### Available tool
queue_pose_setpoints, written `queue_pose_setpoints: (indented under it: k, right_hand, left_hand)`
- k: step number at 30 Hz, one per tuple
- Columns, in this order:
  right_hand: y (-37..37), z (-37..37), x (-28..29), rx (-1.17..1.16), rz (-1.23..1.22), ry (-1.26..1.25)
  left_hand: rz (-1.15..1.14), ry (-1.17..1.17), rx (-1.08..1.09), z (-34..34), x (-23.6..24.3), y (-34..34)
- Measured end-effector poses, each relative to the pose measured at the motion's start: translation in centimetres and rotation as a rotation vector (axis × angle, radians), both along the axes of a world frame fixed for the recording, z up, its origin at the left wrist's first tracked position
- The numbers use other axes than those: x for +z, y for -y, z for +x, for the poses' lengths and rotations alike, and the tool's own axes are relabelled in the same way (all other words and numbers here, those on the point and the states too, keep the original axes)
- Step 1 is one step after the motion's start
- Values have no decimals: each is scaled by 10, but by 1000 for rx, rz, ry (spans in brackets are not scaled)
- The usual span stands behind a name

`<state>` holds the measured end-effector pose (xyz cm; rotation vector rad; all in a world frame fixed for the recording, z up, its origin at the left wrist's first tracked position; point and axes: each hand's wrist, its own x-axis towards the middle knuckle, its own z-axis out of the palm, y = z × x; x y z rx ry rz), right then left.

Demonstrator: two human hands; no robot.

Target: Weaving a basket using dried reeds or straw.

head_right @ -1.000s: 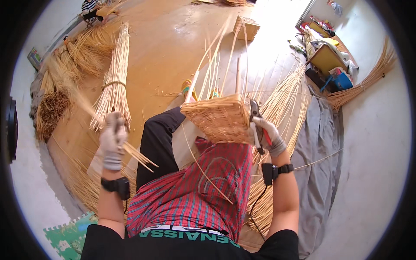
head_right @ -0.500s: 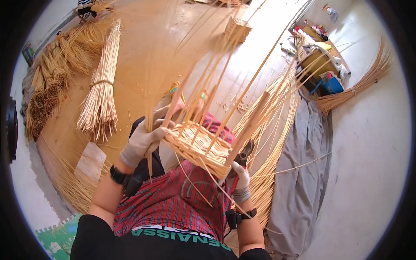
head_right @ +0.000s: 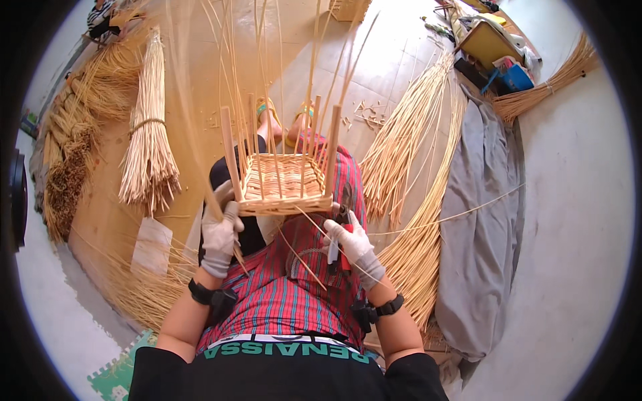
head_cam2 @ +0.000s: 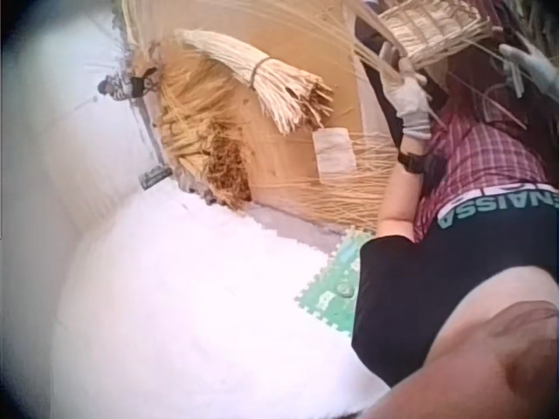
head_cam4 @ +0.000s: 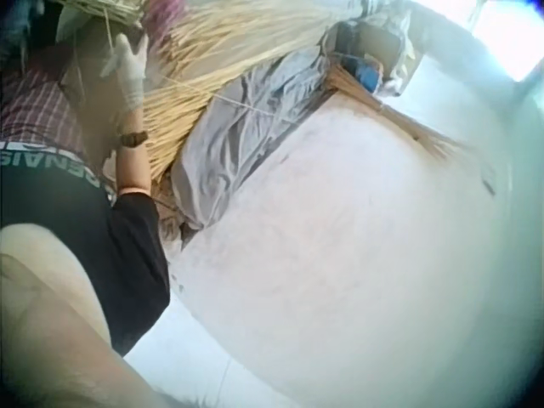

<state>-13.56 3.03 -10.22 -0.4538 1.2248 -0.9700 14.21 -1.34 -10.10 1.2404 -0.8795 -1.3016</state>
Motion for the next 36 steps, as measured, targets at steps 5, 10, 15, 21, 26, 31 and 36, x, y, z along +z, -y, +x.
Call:
queue_pose_setpoints:
  k: [5,10,15,21,26,31,36]
  right_hand:
    - [-7,-7,-9,-29,-65,-432]
    - [-6,-9,-17,-41,-432,-1043]
    - [-15,-2,3,105,-586,-1757]
    - [-3,23,-2,162,-795,-1806]
    - [1,14,-16,306,-737,-1509]
    - [-9,16,9,39,-251,-572]
    - [-4,25,28,212,-186,-284]
  left_hand:
    - [-682,418,-283,-31,22,-7]
    - [-548,871,-927,-88,8,-14]
    - [-694,914,-923,-64,37,-20]
    - [-716,737,-740,-64,36,-24]
    - [-613,854,-686,-52,64,-17]
    - [-585,736,-270,-17,64,-12]
    - [-31,117,116,34,15,5]
